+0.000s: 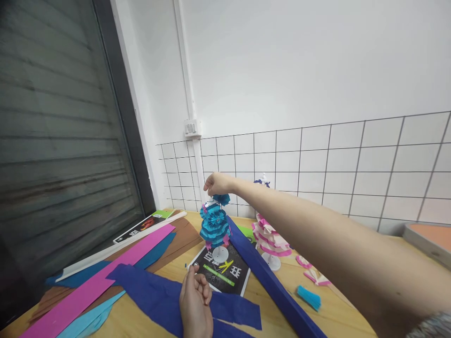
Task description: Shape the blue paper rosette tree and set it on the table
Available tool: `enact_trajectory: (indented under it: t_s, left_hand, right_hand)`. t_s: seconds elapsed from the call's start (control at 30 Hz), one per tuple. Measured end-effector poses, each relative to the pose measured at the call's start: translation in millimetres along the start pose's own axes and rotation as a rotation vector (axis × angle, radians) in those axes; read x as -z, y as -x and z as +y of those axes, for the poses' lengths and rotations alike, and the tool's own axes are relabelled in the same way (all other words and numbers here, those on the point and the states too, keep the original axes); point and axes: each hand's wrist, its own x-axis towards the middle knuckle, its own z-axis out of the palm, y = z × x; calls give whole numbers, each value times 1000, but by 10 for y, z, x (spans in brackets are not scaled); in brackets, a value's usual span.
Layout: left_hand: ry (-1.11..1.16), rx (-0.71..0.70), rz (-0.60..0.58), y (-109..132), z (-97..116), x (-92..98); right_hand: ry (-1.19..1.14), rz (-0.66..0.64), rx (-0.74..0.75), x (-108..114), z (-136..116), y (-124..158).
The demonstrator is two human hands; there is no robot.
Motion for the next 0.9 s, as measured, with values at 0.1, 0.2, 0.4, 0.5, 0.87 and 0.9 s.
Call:
enact_trajectory:
  t_s: [0.1, 0.2, 0.4, 0.5, 0.87, 0.9]
  left_hand:
    - [-3, -6, -8, -4, -10, 8]
    - [-7, -10, -11, -7, -12, 11]
    - [-14, -13, 2, -8, -6, 8]
    - [-10, -11, -5, -7, -1, 10]
    - [-1, 2, -41, -9, -24, 14]
    - [-2, 4, -45, -8, -28, 15]
  right_hand:
    - [23, 1, 9, -9, -9, 20]
    - [47, 7, 17, -18, -14, 28]
    - [98, 50, 37, -50, -44, 51]
    - [121, 70, 47, -62, -63, 77]
    - [161, 90, 53, -61, -21, 132]
    - [165, 93, 54, -59, -18, 137]
